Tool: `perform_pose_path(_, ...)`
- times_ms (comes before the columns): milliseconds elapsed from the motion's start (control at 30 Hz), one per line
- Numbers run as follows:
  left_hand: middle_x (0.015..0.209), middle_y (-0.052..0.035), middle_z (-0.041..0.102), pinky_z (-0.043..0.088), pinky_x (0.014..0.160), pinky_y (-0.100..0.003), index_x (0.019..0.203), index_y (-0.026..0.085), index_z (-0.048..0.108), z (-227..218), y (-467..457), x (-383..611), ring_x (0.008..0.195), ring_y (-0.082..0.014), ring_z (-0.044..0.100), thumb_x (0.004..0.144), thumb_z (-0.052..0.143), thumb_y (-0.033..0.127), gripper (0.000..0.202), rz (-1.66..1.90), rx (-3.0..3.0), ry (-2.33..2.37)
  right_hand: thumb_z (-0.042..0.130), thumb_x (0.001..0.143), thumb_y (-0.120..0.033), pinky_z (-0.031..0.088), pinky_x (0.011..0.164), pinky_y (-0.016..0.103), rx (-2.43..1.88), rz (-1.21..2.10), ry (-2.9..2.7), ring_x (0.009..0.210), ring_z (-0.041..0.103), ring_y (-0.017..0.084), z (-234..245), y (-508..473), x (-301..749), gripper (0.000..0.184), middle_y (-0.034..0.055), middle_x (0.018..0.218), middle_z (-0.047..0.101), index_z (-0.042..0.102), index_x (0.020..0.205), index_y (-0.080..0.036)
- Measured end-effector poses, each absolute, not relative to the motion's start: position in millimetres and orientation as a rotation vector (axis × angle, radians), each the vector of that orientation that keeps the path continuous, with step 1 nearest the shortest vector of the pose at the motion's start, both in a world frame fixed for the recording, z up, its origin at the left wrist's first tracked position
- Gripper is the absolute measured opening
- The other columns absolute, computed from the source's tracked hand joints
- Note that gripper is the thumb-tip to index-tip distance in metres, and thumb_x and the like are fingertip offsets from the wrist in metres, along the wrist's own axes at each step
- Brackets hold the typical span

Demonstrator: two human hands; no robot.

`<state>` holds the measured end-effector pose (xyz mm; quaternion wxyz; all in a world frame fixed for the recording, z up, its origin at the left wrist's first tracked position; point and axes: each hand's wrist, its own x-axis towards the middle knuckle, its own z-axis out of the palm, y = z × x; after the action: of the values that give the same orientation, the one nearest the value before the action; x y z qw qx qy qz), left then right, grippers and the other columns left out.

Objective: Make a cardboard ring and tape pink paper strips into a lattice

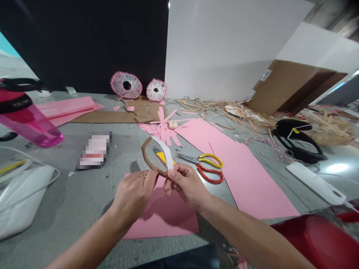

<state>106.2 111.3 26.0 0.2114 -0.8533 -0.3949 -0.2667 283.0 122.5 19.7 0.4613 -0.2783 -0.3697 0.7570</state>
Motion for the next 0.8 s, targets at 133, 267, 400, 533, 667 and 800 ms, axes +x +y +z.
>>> perform_pose_path(133, 0.06, -0.0015, 0.065, 0.042, 0.05, -0.03, 0.082, 0.018, 0.058, 24.8, 112.4, 105.0, 0.052, -0.019, 0.064, 0.098, 0.041, 0.009, 0.025, -0.759, -2.363, -1.104, 0.084, 0.073, -0.048, 0.05, 0.051, 0.02, -0.687, 1.857, -0.916, 0.047, 0.062, 0.01, 19.9, 122.4, 283.9, 0.038, -0.0008, 0.057, 0.07, 0.064, 0.074, -0.016)
perform_pose_path(267, 0.057, 0.0003, 0.062, 0.041, 0.05, -0.031, 0.08, 0.018, 0.057, 27.3, 113.5, 103.5, 0.048, -0.0192, 0.061, 0.096, 0.043, 0.007, 0.025, -0.722, -2.331, -1.082, 0.085, 0.072, -0.048, 0.049, 0.049, 0.019, -0.675, 1.85, -0.887, 0.045, 0.061, 0.009, 20.9, 123.7, 285.8, 0.036, -0.0013, 0.056, 0.07, 0.067, 0.078, -0.016)
perform_pose_path(400, 0.057, 0.0007, 0.061, 0.041, 0.051, -0.03, 0.079, 0.018, 0.057, 28.8, 113.8, 103.5, 0.05, -0.0187, 0.061, 0.097, 0.041, 0.006, 0.026, -0.714, -2.324, -1.07, 0.085, 0.072, -0.046, 0.048, 0.048, 0.017, -0.66, 1.851, -0.884, 0.044, 0.06, 0.008, 20.7, 123.3, 287.2, 0.036, -0.0012, 0.054, 0.069, 0.064, 0.07, -0.016)
perform_pose_path(533, 0.058, 0.0002, 0.062, 0.041, 0.052, -0.03, 0.078, 0.019, 0.057, 28.3, 114.0, 103.3, 0.05, -0.019, 0.061, 0.095, 0.043, 0.004, 0.026, -0.715, -2.329, -1.071, 0.084, 0.073, -0.046, 0.044, 0.042, 0.016, -0.655, 1.869, -0.899, 0.039, 0.056, 0.007, 22.3, 124.4, 289.6, 0.035, -0.0014, 0.052, 0.068, 0.066, 0.075, -0.017)
perform_pose_path(667, 0.058, -0.0004, 0.061, 0.04, 0.05, -0.031, 0.076, 0.019, 0.057, 26.4, 114.6, 101.9, 0.049, -0.0205, 0.06, 0.091, 0.045, 0.001, 0.027, -0.64, -2.334, -1.075, 0.084, 0.074, -0.046, 0.042, 0.041, 0.015, -0.607, 1.839, -0.855, 0.038, 0.055, 0.007, 25.4, 126.5, 291.3, 0.034, -0.0029, 0.05, 0.066, 0.067, 0.078, -0.017)
perform_pose_path(800, 0.055, 0.001, 0.057, 0.038, 0.048, -0.031, 0.074, 0.02, 0.056, 22.9, 115.7, 99.9, 0.046, -0.0201, 0.057, 0.089, 0.046, 0.0, 0.027, -0.625, -2.317, -1.107, 0.085, 0.073, -0.042, 0.043, 0.043, 0.015, -0.622, 1.831, -0.827, 0.039, 0.055, 0.006, 26.4, 125.2, 291.0, 0.033, -0.0031, 0.05, 0.066, 0.065, 0.07, -0.016)
